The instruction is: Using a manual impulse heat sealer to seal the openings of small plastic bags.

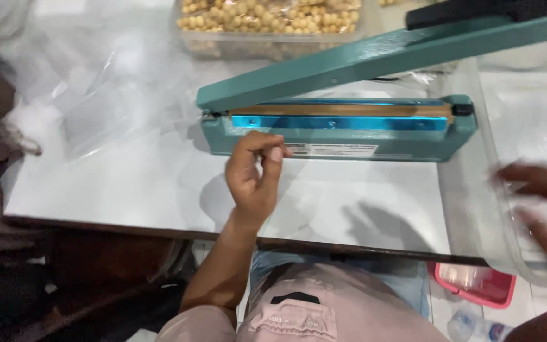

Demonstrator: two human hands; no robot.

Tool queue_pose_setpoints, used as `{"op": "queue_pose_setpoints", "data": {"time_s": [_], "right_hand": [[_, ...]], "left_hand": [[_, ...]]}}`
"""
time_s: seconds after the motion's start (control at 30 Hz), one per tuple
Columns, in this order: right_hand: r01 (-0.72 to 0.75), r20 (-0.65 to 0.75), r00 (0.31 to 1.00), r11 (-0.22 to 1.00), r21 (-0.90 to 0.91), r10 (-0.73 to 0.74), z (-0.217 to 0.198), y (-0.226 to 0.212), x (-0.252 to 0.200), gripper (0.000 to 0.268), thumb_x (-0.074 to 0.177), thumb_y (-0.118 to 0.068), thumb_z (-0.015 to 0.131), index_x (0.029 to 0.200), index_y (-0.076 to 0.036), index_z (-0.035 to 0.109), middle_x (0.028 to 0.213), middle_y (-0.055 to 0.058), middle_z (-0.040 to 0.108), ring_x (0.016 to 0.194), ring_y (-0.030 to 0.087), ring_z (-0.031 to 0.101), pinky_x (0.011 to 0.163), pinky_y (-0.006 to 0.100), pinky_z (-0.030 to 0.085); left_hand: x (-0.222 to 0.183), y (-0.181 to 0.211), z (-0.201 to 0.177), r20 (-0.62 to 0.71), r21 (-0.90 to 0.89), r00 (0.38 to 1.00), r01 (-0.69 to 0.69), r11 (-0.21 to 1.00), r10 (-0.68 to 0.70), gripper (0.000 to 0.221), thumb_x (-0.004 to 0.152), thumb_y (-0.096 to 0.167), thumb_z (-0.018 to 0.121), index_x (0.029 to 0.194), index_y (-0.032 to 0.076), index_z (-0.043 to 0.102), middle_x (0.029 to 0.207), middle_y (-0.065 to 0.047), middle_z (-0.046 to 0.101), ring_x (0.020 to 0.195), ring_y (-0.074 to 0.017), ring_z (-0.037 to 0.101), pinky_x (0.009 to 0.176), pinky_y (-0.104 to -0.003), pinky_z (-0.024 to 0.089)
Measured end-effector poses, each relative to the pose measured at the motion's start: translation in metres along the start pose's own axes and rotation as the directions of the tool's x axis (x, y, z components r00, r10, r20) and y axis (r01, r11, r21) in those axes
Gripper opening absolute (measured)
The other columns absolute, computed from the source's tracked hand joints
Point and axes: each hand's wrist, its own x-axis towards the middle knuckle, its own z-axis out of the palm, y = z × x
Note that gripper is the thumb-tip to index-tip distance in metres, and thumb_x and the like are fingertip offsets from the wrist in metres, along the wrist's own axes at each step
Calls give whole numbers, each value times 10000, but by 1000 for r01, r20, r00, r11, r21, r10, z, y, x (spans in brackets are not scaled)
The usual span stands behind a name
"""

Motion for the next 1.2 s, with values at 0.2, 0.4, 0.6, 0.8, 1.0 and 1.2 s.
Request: {"op": "queue_pose_setpoints", "data": {"time_s": [0.2,0.4,0.6,0.8,1.0,1.2], "right_hand": [[159,459,848,954,254,-264,71,-91,33,462,891,-196,645,1347,-122,641,1272,0,796,958,114,820,791,276,639],[213,559,762,942,259,-326,141,-95,63,326,992,-255,568,1299,-176,646,1212,-32,759,895,149,767,725,301,563],[3,677,729,989,149,-104,155,-88,69,410,966,-382,556,1344,-253,649,1066,-10,781,828,176,689,774,314,511],[-39,567,813,960,277,-130,155,-83,66,409,934,-179,666,1339,-130,690,958,207,815,758,311,729,756,427,613],[50,587,786,966,253,-194,157,-70,64,391,973,-291,587,1344,-175,635,1211,-28,770,950,161,715,812,300,532],[-4,570,808,967,253,-146,157,-70,65,375,959,-275,625,1322,-188,659,1175,-16,769,904,167,681,827,302,514]], "left_hand": [[56,4,-67,-157,437,949,-181,881,273,105,1086,142,549,1016,67,574,930,-96,628,821,-205,617,783,-332,494],[113,-62,-172,-82,754,957,-122,645,277,98,1007,-1,572,1070,67,604,1039,-48,554,926,-191,563,769,-324,479],[102,-134,-213,-35,979,824,141,145,-566,824,916,554,679,1576,136,416,1667,-169,246,1537,-324,196,1181,-577,192],[95,-116,-195,-19,973,665,185,140,-747,758,1105,517,476,1647,31,262,1685,-265,219,1572,-378,186,1266,-561,134],[96,-93,-186,-137,736,736,524,430,-663,809,966,61,517,1664,281,172,1044,-6,703,975,-162,627,951,-267,456],[97,-111,-218,-26,576,959,246,780,-283,618,1010,-186,413,1570,56,316,1608,-236,393,1524,-290,356,1226,-370,398]]}}
